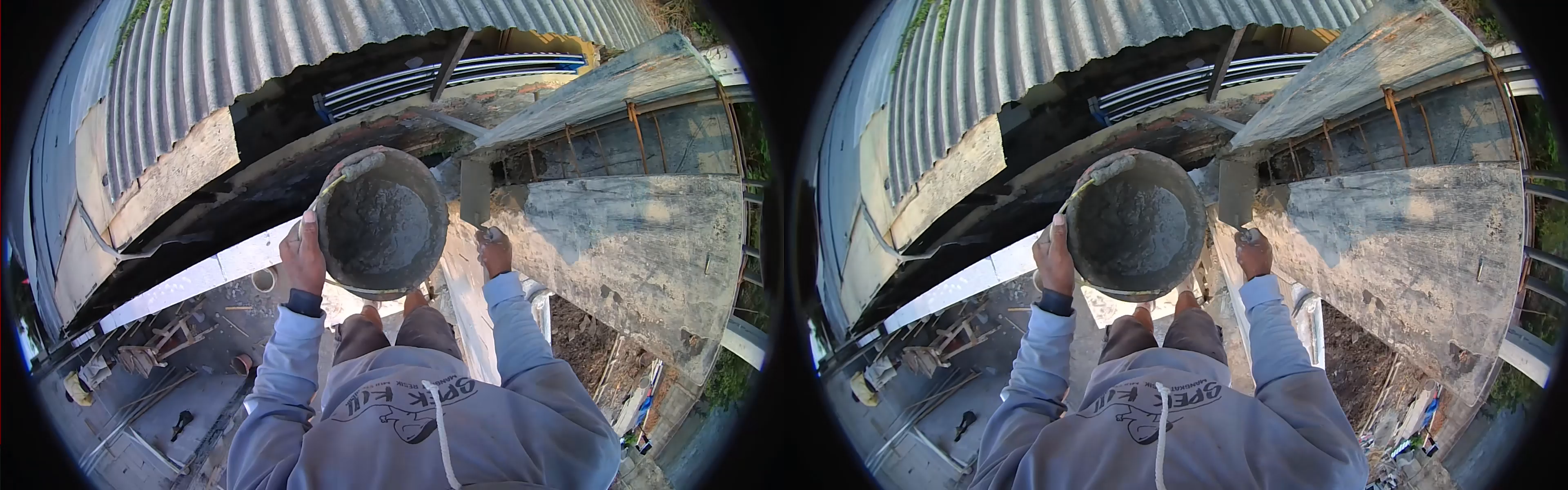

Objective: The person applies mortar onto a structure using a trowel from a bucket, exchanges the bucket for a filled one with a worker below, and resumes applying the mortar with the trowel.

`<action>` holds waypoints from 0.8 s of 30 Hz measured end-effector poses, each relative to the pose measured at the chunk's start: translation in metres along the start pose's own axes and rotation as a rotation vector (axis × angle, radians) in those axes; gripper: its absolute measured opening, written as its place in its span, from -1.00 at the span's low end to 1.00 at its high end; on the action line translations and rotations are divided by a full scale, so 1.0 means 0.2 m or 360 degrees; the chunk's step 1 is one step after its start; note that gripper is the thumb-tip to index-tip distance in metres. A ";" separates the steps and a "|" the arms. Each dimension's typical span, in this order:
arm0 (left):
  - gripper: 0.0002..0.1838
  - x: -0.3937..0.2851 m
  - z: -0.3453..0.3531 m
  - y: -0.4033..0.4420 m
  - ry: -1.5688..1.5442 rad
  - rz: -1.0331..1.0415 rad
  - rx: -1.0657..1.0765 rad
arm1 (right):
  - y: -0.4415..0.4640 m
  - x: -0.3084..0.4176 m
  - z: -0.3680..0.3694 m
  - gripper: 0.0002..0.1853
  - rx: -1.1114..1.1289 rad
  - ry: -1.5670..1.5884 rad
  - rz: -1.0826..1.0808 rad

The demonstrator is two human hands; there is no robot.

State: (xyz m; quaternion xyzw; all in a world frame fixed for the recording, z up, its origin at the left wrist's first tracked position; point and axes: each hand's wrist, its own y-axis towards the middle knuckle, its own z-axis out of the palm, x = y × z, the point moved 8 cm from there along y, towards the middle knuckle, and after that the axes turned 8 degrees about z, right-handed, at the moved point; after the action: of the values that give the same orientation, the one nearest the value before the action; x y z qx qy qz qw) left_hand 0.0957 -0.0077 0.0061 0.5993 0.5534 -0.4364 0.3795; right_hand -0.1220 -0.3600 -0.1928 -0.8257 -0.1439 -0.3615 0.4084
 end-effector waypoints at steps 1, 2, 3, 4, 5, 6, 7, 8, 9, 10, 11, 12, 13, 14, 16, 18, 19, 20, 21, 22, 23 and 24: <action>-0.53 -0.01 -0.01 0.01 0.0144 0.0016 0.0031 | -0.22 0.31 -0.05 -0.81 -0.0358 -0.0901 -0.0466; -0.54 0.03 -0.01 0.01 0.0095 0.0043 -0.0025 | -0.34 0.41 -0.06 -0.79 -0.0304 -0.0948 -0.0592; -0.53 -0.02 -0.01 0.01 0.0074 0.0103 -0.0027 | -0.44 0.51 -0.07 -0.77 -0.0264 -0.0998 -0.0718; -0.53 -0.02 0.01 0.01 -0.0008 0.0127 -0.0036 | -0.52 0.65 -0.05 -0.77 -0.0171 -0.1200 -0.0856; -0.53 -0.02 0.04 0.00 -0.0096 0.0145 -0.0038 | -0.56 0.80 -0.02 -0.77 -0.0078 -0.1407 -0.0984; -0.54 -0.03 0.06 0.00 -0.0008 0.0107 0.0031 | -0.58 0.90 0.03 -0.77 0.0021 -0.1619 -0.1110; -0.54 -0.04 0.07 -0.01 0.0083 0.0062 0.0103 | -0.55 0.96 0.08 -0.79 0.0057 -0.1893 -0.1261; -0.54 -0.04 0.09 -0.03 0.0180 0.0012 0.0179 | -0.54 1.01 0.14 -0.82 0.0146 -0.1966 -0.1346; -0.54 -0.04 0.09 -0.05 0.0171 0.0010 0.0155 | -0.53 1.04 0.21 -0.84 0.0226 -0.2030 -0.1442; -0.55 -0.05 0.10 -0.07 0.0164 0.0014 0.0129 | -0.51 1.03 0.28 -0.84 0.0328 -0.2084 -0.1458; -0.55 -0.06 0.11 -0.08 0.0158 0.0018 0.0107 | -0.49 1.00 0.35 -0.84 0.0430 -0.2136 -0.1470; -0.53 -0.05 0.11 -0.10 0.0068 0.0102 0.0008 | -0.48 0.94 0.41 -0.84 0.0531 -0.2184 -0.1482; -0.53 -0.04 0.12 -0.11 -0.0002 0.0114 -0.0025 | -0.50 0.89 0.45 -0.83 0.0625 -0.2097 -0.1427; -0.52 -0.02 0.12 -0.12 -0.0074 0.0122 -0.0072 | -0.54 0.82 0.49 -0.82 0.0723 -0.2017 -0.1383; -0.51 0.02 0.09 -0.13 -0.0121 0.0015 -0.0105 | -0.58 0.70 0.55 -0.80 0.0810 -0.1858 -0.1310; -0.52 0.02 0.06 -0.15 -0.0176 0.0019 -0.0121 | -0.63 0.63 0.60 -0.77 0.0777 -0.1673 -0.1229; -0.52 0.01 0.06 -0.15 -0.0203 0.0034 -0.0121 | -0.64 0.63 0.61 -0.76 0.0777 -0.1622 -0.1178; -0.53 0.02 0.06 -0.14 -0.0183 0.0011 -0.0085 | -0.66 0.64 0.60 -0.74 0.0766 -0.1564 -0.1120; -0.54 0.02 0.07 -0.13 -0.0165 0.0028 -0.0084 | -0.66 0.67 0.60 -0.71 0.0748 -0.1508 -0.1071; -0.54 0.02 0.08 -0.13 -0.0151 0.0045 -0.0085 | -0.62 0.61 0.60 -0.61 0.0823 -0.1659 -0.0913; -0.55 0.02 0.09 -0.13 -0.0141 0.0062 -0.0085 | -0.62 0.64 0.58 -0.60 0.0801 -0.1575 -0.0903; -0.55 0.01 0.10 -0.14 -0.0176 0.0074 -0.0074 | -0.65 0.68 0.53 -0.58 0.0783 -0.1496 -0.0883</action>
State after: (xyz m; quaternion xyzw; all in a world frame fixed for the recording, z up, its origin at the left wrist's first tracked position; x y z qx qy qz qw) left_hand 0.0659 -0.0238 -0.0020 0.5780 0.5277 -0.4469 0.4333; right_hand -0.0458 -0.2038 -0.0654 -0.7100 -0.5989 -0.0067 0.3704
